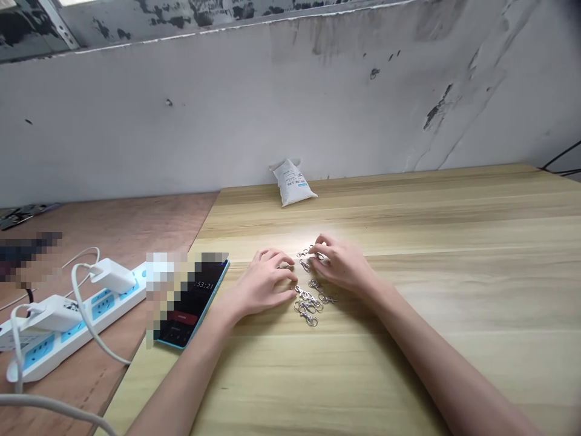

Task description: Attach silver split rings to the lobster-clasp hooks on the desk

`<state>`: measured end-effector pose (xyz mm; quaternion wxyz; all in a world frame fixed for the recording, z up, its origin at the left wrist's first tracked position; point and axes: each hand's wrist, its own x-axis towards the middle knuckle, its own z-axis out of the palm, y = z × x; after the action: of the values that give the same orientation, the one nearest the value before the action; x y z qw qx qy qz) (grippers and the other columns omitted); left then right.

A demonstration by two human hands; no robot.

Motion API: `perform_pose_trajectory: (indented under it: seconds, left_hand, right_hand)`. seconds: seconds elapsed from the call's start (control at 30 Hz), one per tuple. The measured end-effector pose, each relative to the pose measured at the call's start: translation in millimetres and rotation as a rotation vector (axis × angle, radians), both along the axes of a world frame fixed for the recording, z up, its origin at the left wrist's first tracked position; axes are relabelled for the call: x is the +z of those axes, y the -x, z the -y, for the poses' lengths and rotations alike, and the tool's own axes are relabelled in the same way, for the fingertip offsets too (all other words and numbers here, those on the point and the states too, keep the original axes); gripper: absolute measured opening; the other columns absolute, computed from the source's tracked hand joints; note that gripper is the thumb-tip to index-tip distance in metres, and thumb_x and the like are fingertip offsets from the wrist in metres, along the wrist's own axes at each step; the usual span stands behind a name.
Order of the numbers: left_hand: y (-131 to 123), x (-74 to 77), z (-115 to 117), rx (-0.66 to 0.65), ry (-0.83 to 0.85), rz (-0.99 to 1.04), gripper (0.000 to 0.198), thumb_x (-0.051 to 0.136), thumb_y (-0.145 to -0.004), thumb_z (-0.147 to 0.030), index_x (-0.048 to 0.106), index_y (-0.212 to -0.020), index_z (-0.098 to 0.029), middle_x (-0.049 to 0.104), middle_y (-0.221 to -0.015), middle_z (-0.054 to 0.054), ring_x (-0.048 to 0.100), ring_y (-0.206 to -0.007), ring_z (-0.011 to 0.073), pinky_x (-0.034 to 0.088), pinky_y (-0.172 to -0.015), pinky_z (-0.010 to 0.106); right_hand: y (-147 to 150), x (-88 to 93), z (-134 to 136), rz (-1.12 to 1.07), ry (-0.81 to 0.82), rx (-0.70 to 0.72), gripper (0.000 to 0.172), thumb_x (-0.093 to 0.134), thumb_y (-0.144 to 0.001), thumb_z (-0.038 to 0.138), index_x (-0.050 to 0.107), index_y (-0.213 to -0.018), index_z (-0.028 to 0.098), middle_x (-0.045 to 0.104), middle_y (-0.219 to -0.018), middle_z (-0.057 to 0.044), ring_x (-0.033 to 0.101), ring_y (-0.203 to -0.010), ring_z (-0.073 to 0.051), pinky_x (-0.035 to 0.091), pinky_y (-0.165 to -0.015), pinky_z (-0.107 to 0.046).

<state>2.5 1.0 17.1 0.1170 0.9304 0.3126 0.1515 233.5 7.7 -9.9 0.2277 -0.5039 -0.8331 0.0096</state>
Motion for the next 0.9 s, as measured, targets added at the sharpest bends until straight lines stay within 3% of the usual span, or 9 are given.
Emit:
perform_pose_trajectory:
  seconds: [0.23,0.4,0.53,0.8,0.9]
  left_hand:
    - [-5,-6.5,-1,0.002,0.038,0.062,0.005,0.066,-0.085,-0.021,0.069,-0.082,-0.024,0.064,-0.113,0.002,0.052,-0.112,0.0219,0.037,-0.099,0.045]
    - [-4,2.2,-1,0.05,0.073,0.266,0.007,0.066,-0.085,-0.021,0.071,-0.086,-0.026,0.064,-0.109,0.003,0.054,-0.107,0.0211,0.043,-0.094,0.044]
    - [-4,8.6,0,0.121,0.059,0.434,0.012,0.063,-0.088,-0.022,0.072,-0.094,-0.027,0.064,-0.105,0.005,0.056,-0.104,0.0207,0.047,-0.09,0.04]
    - [-8,7.2,2,0.19,0.15,0.508,0.012,0.06,-0.09,-0.023,0.071,-0.094,-0.025,0.067,-0.101,0.004,0.058,-0.101,0.0196,0.047,-0.091,0.037]
    - [-9,5.0,1,0.238,0.232,0.539,0.013,0.061,-0.09,-0.027,0.07,-0.099,-0.024,0.067,-0.102,0.005,0.06,-0.102,0.0199,0.048,-0.091,0.037]
  right_hand:
    - [5,0.3,5,-0.153,0.046,0.066,0.019,0.053,-0.088,0.026,0.071,-0.091,0.02,0.064,-0.098,-0.005,0.048,-0.058,-0.009,0.03,-0.056,-0.025]
    - [10,11.0,12,-0.486,0.393,0.248,0.018,0.055,-0.088,0.026,0.072,-0.091,0.02,0.056,-0.082,-0.002,0.044,-0.058,-0.009,0.035,-0.056,-0.024]
    - [18,18.9,17,-0.644,0.597,0.343,0.022,0.061,-0.087,0.037,0.071,-0.098,0.021,0.048,-0.074,0.001,0.037,-0.058,-0.009,0.032,-0.052,-0.023]
    - [31,9.4,17,-0.815,0.591,0.327,0.032,0.056,-0.09,0.045,0.065,-0.081,0.016,0.053,-0.073,0.001,0.035,-0.057,-0.009,0.029,-0.052,-0.024]
    - [32,12.2,19,-0.812,0.543,0.298,0.033,0.052,-0.092,0.045,0.065,-0.084,0.016,0.054,-0.074,0.0,0.036,-0.058,-0.009,0.03,-0.053,-0.024]
